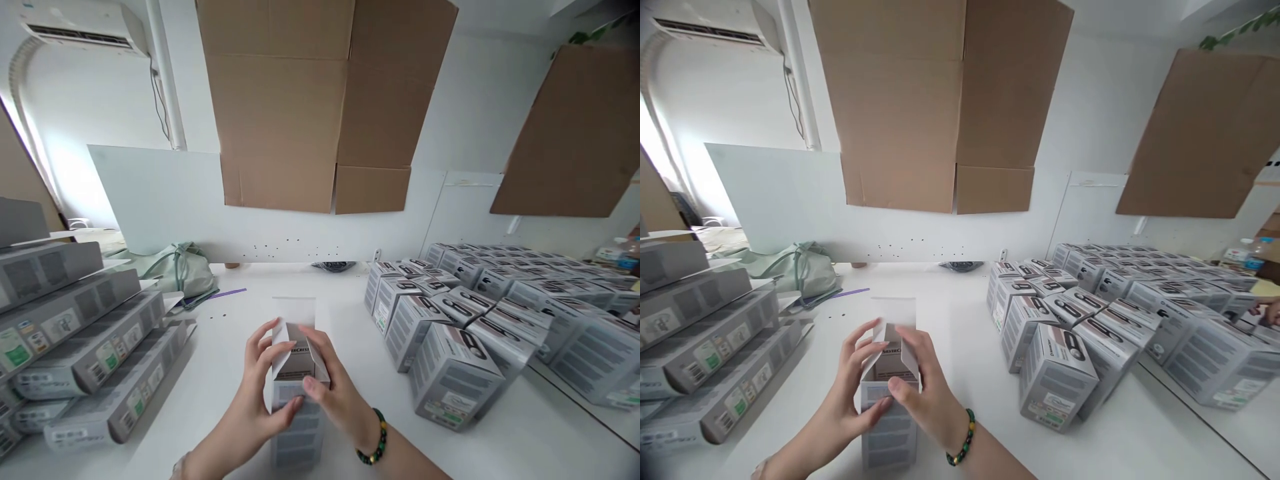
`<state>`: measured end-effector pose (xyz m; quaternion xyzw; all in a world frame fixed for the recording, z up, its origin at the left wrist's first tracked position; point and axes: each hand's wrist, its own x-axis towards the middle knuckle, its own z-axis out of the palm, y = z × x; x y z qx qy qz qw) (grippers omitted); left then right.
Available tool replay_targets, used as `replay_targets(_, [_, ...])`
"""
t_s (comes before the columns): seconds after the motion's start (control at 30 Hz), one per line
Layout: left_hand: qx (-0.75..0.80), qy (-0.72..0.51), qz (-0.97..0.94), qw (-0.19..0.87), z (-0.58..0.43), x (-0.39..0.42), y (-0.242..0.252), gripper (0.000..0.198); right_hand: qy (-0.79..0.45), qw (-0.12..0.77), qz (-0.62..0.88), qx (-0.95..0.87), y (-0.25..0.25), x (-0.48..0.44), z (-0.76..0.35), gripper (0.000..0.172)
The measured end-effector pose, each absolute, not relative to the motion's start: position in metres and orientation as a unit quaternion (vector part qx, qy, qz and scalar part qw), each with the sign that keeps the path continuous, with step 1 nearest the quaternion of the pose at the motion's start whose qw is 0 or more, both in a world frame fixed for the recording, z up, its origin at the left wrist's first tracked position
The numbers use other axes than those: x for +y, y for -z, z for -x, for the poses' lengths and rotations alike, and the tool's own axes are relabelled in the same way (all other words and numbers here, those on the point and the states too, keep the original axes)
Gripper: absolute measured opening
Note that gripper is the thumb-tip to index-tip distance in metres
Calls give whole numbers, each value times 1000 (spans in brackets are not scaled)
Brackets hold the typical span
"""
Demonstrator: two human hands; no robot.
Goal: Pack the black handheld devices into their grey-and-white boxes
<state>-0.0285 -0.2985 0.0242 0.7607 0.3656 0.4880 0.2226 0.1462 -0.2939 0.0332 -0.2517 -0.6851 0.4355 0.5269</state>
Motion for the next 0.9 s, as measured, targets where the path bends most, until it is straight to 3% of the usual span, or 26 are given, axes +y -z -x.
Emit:
replay_targets(0.13, [347,-528,-738,237,30,-296,-25,53,-444,554,243,-661,-34,-291,-151,30])
replay_targets(0.3, [371,-609,-647,271,27,-282,-14,59,-532,634,240,-508,-21,-277,-151,25])
replay_targets(0.43, [417,-623,-556,358,22,-274,-9,49,-609,630,220,-428,-2,-275,-135,26])
replay_targets(0.57, [462,-610,-496,411,21,-272,-12,54,-623,622,234,-412,7,-279,-125,29])
replay_targets(0.9, [457,-617,-504,395,22,-273,-9,50,-615,609,262,-426,7,-275,-129,37])
